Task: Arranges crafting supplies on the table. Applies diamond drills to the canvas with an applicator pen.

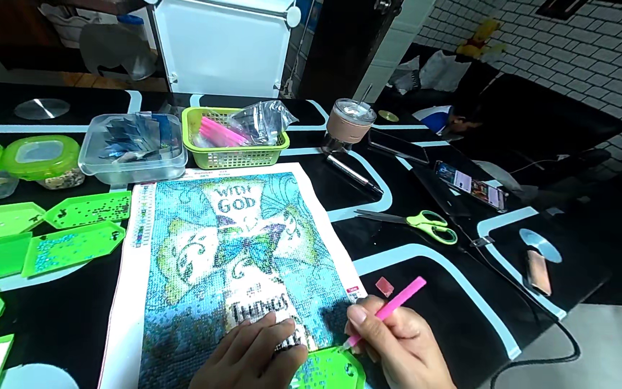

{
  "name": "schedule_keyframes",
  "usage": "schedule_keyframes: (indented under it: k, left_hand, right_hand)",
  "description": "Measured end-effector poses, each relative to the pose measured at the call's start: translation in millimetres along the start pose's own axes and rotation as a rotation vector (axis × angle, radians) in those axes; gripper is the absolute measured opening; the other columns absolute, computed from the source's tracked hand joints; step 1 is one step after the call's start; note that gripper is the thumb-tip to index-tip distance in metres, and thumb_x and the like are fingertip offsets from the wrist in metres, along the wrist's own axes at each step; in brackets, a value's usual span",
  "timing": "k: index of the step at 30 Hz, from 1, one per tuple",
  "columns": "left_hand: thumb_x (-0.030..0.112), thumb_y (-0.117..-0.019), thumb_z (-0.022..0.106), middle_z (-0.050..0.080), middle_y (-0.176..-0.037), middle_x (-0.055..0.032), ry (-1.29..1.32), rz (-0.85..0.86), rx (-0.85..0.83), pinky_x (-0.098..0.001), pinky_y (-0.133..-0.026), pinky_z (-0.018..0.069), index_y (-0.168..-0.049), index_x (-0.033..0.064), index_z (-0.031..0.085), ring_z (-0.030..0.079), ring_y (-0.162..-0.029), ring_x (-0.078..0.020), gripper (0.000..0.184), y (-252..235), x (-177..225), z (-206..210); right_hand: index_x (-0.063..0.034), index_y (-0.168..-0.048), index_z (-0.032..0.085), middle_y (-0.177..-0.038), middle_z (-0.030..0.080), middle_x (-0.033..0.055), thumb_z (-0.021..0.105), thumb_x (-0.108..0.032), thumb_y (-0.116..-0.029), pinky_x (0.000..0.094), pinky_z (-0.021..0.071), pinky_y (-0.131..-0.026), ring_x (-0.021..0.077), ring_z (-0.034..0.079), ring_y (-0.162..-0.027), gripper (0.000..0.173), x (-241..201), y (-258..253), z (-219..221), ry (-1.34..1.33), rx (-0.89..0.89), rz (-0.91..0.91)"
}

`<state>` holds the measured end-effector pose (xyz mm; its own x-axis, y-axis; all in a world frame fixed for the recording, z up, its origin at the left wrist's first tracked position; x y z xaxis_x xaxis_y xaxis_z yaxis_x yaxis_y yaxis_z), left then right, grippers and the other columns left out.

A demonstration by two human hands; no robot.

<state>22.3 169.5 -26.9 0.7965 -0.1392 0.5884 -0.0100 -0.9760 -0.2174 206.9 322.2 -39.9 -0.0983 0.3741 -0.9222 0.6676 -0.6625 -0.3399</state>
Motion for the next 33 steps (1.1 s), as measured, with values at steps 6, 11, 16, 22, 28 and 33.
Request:
schedule_keyframes:
  k: [6,11,16,22,28,33]
  left_hand:
    - [0.038,-0.0915,0.074,0.068,-0.135,-0.0129,0.015,-0.001,-0.020,-0.0497,-0.108,0.0471,-0.122,0.0111,0.073,0.060,-0.131,-0.0354,0.041,-0.6,-0.3,-1.2]
    - [0.039,-0.0914,0.074,0.068,-0.135,-0.0133,0.025,-0.011,-0.025,-0.0496,-0.108,0.0469,-0.121,0.0105,0.074,0.060,-0.130,-0.0363,0.041,-1.0,0.4,-1.5]
    - [0.039,-0.0914,0.074,0.068,-0.135,-0.0131,0.016,-0.014,-0.036,-0.0500,-0.109,0.0464,-0.122,0.0110,0.073,0.059,-0.131,-0.0357,0.041,-0.3,0.8,-1.7]
    - [0.039,-0.0913,0.074,0.068,-0.135,-0.0130,0.015,-0.013,-0.030,-0.0494,-0.109,0.0462,-0.121,0.0109,0.073,0.059,-0.131,-0.0362,0.041,-0.4,0.8,-1.9]
    - [0.040,-0.0920,0.073,0.067,-0.136,-0.0131,0.020,-0.020,-0.040,-0.0496,-0.109,0.0461,-0.122,0.0114,0.073,0.058,-0.132,-0.0361,0.042,-0.3,0.6,-1.9]
    - [0.041,-0.0927,0.072,0.067,-0.136,-0.0130,0.013,-0.010,-0.037,-0.0492,-0.110,0.0456,-0.123,0.0110,0.073,0.058,-0.132,-0.0360,0.042,-0.3,0.4,-2.3]
  right_hand:
    - [-0.0129,-0.080,0.069,-0.072,0.069,-0.0056,0.053,-0.016,-0.1049,0.0124,0.0489,-0.053,-0.0024,0.061,-0.059,0.029,6.1,-29.7,-16.2,-0.041,0.144,0.144]
    - [-0.0109,-0.081,0.067,-0.071,0.066,-0.0064,0.054,-0.015,-0.1046,0.0130,0.0501,-0.056,-0.0023,0.061,-0.061,0.027,16.5,-32.1,-14.0,0.111,0.142,0.035]
    - [-0.0101,-0.080,0.066,-0.071,0.064,-0.0067,0.054,-0.016,-0.1052,0.0120,0.0485,-0.055,-0.0032,0.059,-0.061,0.028,18.6,-29.8,-13.1,0.173,0.133,-0.028]
    - [-0.0092,-0.081,0.066,-0.071,0.063,-0.0064,0.054,-0.017,-0.1054,0.0121,0.0487,-0.056,-0.0034,0.059,-0.062,0.028,18.8,-29.7,-12.3,0.212,0.114,-0.046]
    - [-0.0076,-0.080,0.065,-0.068,0.060,-0.0052,0.053,-0.021,-0.1068,0.0120,0.0466,-0.056,-0.0038,0.056,-0.061,0.032,19.8,-28.3,-11.9,0.348,0.102,-0.108]
    - [-0.0080,-0.079,0.064,-0.066,0.058,-0.0058,0.053,-0.021,-0.1065,0.0106,0.0442,-0.055,-0.0049,0.054,-0.060,0.033,19.1,-29.6,-12.1,0.388,0.099,-0.118]
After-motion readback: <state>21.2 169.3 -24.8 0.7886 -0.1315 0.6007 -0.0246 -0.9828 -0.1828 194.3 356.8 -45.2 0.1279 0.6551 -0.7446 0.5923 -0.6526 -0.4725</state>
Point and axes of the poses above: each hand's wrist, its own y-axis away from the middle knuckle, its own z-axis out of the palm, x = y × z, the point moved 1 cm from there along -y, towards the middle knuckle
